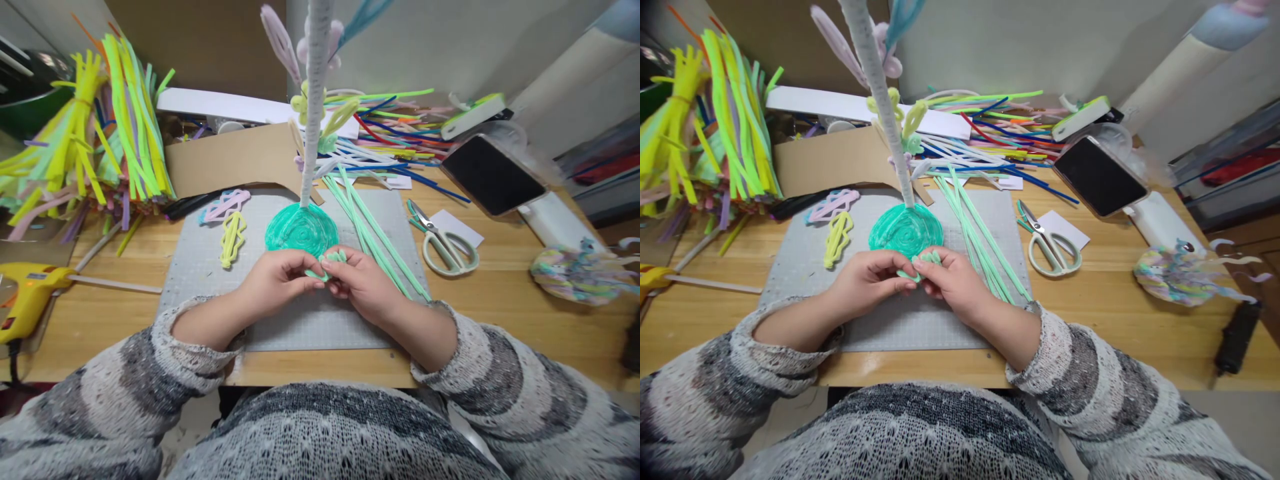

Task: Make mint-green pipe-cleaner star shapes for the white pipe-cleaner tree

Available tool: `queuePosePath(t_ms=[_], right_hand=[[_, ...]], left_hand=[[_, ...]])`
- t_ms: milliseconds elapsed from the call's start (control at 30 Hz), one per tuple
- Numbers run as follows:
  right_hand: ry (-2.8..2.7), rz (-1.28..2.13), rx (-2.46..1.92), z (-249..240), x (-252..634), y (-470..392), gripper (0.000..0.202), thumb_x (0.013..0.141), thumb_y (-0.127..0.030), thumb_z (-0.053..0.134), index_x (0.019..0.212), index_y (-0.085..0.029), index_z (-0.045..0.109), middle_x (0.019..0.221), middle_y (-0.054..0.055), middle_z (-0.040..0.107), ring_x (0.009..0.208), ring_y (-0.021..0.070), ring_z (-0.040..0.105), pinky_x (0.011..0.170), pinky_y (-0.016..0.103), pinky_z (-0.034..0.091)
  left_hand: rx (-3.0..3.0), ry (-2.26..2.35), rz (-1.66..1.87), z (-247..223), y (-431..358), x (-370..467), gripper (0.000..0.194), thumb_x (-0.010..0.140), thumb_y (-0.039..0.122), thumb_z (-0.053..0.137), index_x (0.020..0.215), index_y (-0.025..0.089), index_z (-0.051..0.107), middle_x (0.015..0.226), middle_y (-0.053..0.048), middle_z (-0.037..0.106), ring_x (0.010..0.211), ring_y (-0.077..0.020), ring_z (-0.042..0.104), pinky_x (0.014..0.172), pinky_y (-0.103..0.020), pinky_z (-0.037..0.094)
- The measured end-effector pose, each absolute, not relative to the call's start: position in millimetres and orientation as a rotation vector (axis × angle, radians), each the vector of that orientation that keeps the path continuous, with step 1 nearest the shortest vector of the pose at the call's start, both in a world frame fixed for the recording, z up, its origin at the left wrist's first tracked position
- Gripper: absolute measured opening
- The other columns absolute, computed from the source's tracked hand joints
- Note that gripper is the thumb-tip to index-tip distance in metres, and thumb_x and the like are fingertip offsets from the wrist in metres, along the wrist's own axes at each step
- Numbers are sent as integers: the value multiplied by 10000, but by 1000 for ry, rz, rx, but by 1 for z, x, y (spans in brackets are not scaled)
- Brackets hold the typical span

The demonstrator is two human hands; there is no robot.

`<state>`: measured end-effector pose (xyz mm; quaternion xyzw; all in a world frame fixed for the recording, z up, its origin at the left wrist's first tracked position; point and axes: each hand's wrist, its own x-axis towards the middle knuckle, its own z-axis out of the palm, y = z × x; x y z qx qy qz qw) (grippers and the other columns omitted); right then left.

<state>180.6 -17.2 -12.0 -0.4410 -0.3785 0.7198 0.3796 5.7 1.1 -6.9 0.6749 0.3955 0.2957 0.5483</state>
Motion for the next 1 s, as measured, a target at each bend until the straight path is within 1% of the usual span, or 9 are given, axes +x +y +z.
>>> queuePosePath(t_ms=[300, 433, 567, 700, 767, 833, 867, 933, 1000], right_hand=[[-946, 1821, -1137, -12, 179, -17, 294, 744, -434, 711, 707, -193, 548, 561, -64, 522, 464, 55, 429, 435, 184, 267], [-953, 1873, -1055, -12, 181, -16, 281, 756, -439, 692, 724, -193, 558, 579, -54, 541, 471, 61, 455, 410, 179, 275], [-933, 1815, -1078, -12, 184, -14, 266, 743, -415, 701, 735, -184, 568, 579, -47, 563, 455, 54, 468, 399, 170, 292], [-945, 1786, -1116, -13, 184, -13, 263, 739, -402, 705, 726, -182, 562, 548, -58, 544, 430, 47, 447, 398, 162, 294], [-961, 1820, -1118, -12, 183, -14, 259, 737, -394, 704, 720, -185, 551, 537, -59, 542, 428, 51, 447, 396, 164, 286], [-967, 1855, -1109, -12, 183, -14, 254, 737, -387, 704, 721, -191, 543, 533, -60, 540, 428, 55, 446, 398, 169, 277], [-969, 1863, -1100, -12, 183, -14, 251, 739, -384, 703, 724, -193, 542, 532, -61, 535, 428, 56, 443, 400, 172, 273], [-970, 1861, -1080, -12, 183, -15, 248, 744, -380, 704, 726, -195, 539, 520, -70, 511, 423, 55, 420, 404, 178, 260], [-960, 1863, -1048, -13, 183, -14, 250, 751, -379, 706, 729, -197, 535, 494, -83, 467, 413, 53, 382, 407, 184, 241]], left_hand=[[1874, 950, 710, -5, 1, 3, 84, 796, 230, 667, 786, 148, 680, 677, -23, 681, 589, -95, 573, 544, -204, 435], [1995, 928, 717, -3, 2, 2, 93, 837, 228, 620, 798, 154, 660, 695, -17, 679, 604, -92, 575, 564, -205, 433], [2006, 964, 769, -3, 1, 0, 111, 840, 246, 617, 789, 149, 636, 709, -23, 666, 620, -101, 573, 580, -220, 439], [1859, 879, 773, -4, 1, 1, 151, 853, 269, 603, 781, 138, 625, 741, -39, 653, 674, -114, 593, 627, -235, 471], [1664, 863, 804, -4, 1, 2, 158, 856, 278, 601, 779, 139, 608, 733, -27, 631, 656, -107, 589, 625, -237, 483], [1440, 878, 855, -5, 2, 3, 130, 817, 255, 652, 818, 149, 576, 738, 0, 609, 632, -92, 587, 603, -222, 488], [1359, 877, 860, -5, 3, 3, 161, 784, 235, 688, 843, 153, 562, 739, 12, 603, 626, -86, 587, 592, -212, 486], [1294, 858, 812, -5, 4, 4, 220, 741, 201, 726, 873, 149, 558, 726, 22, 603, 627, -79, 588, 589, -196, 478], [1300, 840, 739, -5, 5, 4, 209, 734, 189, 726, 870, 134, 577, 705, 16, 611, 631, -76, 587, 610, -195, 476]])
